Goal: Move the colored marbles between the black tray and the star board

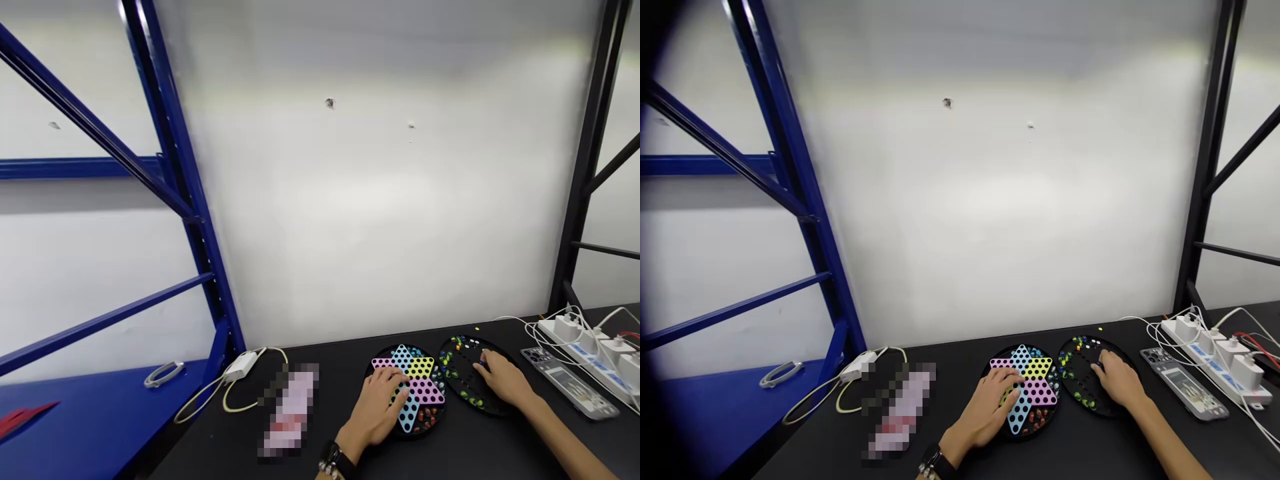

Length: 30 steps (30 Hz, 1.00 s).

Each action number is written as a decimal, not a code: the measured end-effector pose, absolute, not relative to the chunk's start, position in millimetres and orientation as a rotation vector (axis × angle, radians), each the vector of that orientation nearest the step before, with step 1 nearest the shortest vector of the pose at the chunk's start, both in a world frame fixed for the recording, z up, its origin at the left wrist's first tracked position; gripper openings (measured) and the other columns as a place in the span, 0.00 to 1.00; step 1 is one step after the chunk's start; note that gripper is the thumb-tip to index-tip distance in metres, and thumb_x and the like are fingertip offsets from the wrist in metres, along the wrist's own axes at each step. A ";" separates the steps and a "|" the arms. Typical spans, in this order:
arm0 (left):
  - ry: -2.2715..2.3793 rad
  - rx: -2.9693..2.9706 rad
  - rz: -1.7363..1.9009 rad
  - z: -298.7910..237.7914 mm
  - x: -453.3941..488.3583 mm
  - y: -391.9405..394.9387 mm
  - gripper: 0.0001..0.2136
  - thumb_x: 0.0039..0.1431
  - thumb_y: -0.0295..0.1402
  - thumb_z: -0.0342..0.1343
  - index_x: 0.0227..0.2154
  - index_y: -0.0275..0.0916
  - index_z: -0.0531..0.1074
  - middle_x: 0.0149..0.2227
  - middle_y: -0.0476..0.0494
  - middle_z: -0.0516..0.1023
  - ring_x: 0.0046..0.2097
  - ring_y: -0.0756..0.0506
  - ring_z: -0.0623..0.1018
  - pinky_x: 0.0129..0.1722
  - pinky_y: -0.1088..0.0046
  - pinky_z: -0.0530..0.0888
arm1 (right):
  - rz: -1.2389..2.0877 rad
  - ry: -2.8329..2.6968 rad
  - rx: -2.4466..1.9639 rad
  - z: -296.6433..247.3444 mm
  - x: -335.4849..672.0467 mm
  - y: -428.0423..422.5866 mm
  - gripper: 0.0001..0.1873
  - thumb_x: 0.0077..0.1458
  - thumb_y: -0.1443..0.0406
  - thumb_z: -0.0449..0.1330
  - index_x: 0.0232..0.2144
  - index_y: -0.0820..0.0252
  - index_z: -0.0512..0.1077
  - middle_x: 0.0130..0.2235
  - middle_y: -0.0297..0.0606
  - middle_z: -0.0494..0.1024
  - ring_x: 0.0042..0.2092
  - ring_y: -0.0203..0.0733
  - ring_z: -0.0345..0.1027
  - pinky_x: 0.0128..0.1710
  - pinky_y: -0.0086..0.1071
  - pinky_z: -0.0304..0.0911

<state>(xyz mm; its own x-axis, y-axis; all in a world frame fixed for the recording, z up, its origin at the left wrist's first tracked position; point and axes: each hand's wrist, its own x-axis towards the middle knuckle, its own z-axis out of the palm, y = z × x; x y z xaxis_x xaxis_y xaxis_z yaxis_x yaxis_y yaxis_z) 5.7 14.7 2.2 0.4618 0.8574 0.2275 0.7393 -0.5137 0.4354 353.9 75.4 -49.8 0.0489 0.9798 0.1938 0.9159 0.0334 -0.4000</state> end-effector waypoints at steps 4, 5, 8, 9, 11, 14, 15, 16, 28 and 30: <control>1.362 2.461 0.631 1.5 5.4 14.6 0.19 0.71 0.46 0.40 0.54 0.49 0.70 0.56 0.46 0.72 0.58 0.42 0.68 0.57 0.60 0.67 | 0.201 -1.848 -1.821 -55.9 345.8 74.5 0.15 0.62 0.55 0.46 0.30 0.56 0.65 0.31 0.40 0.74 0.31 0.45 0.71 0.30 0.34 0.60; 1.367 2.461 0.630 1.3 5.2 14.6 0.18 0.71 0.46 0.40 0.54 0.50 0.70 0.55 0.47 0.72 0.58 0.42 0.68 0.57 0.60 0.67 | 0.354 -1.731 -1.747 -52.3 344.9 76.6 0.17 0.61 0.53 0.46 0.28 0.56 0.64 0.28 0.38 0.72 0.29 0.43 0.69 0.27 0.33 0.59; 1.385 2.456 0.619 1.1 4.9 14.4 0.18 0.71 0.45 0.40 0.54 0.50 0.70 0.55 0.48 0.72 0.58 0.42 0.68 0.57 0.60 0.68 | 0.911 -1.252 -1.371 -34.3 344.3 87.6 0.17 0.58 0.49 0.47 0.28 0.54 0.62 0.22 0.31 0.64 0.21 0.36 0.58 0.18 0.28 0.50; 1.387 2.453 0.617 1.2 4.9 14.2 0.17 0.71 0.45 0.41 0.54 0.50 0.70 0.55 0.48 0.72 0.58 0.42 0.68 0.57 0.60 0.67 | 1.040 -1.113 -1.241 -28.5 344.4 92.2 0.17 0.56 0.49 0.48 0.29 0.55 0.63 0.23 0.30 0.64 0.19 0.35 0.55 0.17 0.27 0.47; 1.378 2.448 0.617 1.8 5.0 13.8 0.17 0.71 0.45 0.40 0.54 0.50 0.70 0.56 0.47 0.72 0.58 0.42 0.68 0.58 0.60 0.67 | 1.117 -0.964 -1.136 -20.9 344.7 102.7 0.18 0.54 0.48 0.49 0.31 0.55 0.65 0.23 0.29 0.64 0.19 0.33 0.53 0.16 0.26 0.44; 1.366 2.437 0.623 3.2 5.2 13.2 0.18 0.71 0.45 0.40 0.54 0.49 0.70 0.56 0.47 0.72 0.59 0.42 0.67 0.59 0.60 0.66 | 0.801 -1.226 -1.478 -22.0 346.1 120.0 0.20 0.57 0.48 0.48 0.27 0.56 0.67 0.23 0.33 0.68 0.22 0.36 0.60 0.19 0.27 0.49; 1.369 2.431 0.619 3.6 5.2 13.0 0.18 0.71 0.45 0.40 0.54 0.49 0.70 0.56 0.47 0.72 0.59 0.42 0.67 0.59 0.59 0.66 | 0.646 -1.394 -1.640 -24.7 346.7 125.6 0.21 0.58 0.49 0.48 0.26 0.57 0.67 0.24 0.35 0.70 0.25 0.38 0.64 0.22 0.27 0.52; 1.373 2.426 0.613 4.0 5.2 12.9 0.18 0.71 0.45 0.40 0.54 0.49 0.70 0.56 0.47 0.72 0.59 0.42 0.67 0.59 0.59 0.66 | 0.509 -1.551 -1.772 -27.9 347.3 130.6 0.20 0.60 0.52 0.47 0.26 0.57 0.68 0.27 0.38 0.73 0.29 0.41 0.69 0.25 0.29 0.56; 1.400 2.467 0.609 1.5 4.0 13.8 0.17 0.72 0.42 0.38 0.54 0.51 0.70 0.55 0.48 0.72 0.57 0.43 0.68 0.57 0.61 0.68 | 0.085 -2.086 -2.036 -46.7 330.7 139.0 0.17 0.64 0.64 0.45 0.50 0.58 0.66 0.38 0.47 0.79 0.40 0.51 0.76 0.40 0.40 0.61; 1.409 2.470 0.603 1.8 4.4 13.8 0.17 0.72 0.42 0.38 0.54 0.51 0.70 0.55 0.48 0.72 0.57 0.43 0.69 0.57 0.61 0.68 | 0.179 -1.975 -1.966 -46.8 333.5 138.5 0.14 0.64 0.61 0.45 0.45 0.57 0.68 0.36 0.44 0.78 0.37 0.49 0.74 0.38 0.38 0.61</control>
<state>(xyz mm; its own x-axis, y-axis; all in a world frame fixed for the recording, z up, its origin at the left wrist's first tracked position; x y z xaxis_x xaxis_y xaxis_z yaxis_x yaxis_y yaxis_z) 4.4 13.8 1.8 0.4516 0.8607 0.2350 0.7641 -0.5091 0.3963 333.5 138.5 -46.8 0.0219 0.9877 0.1549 0.9438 0.0307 -0.3290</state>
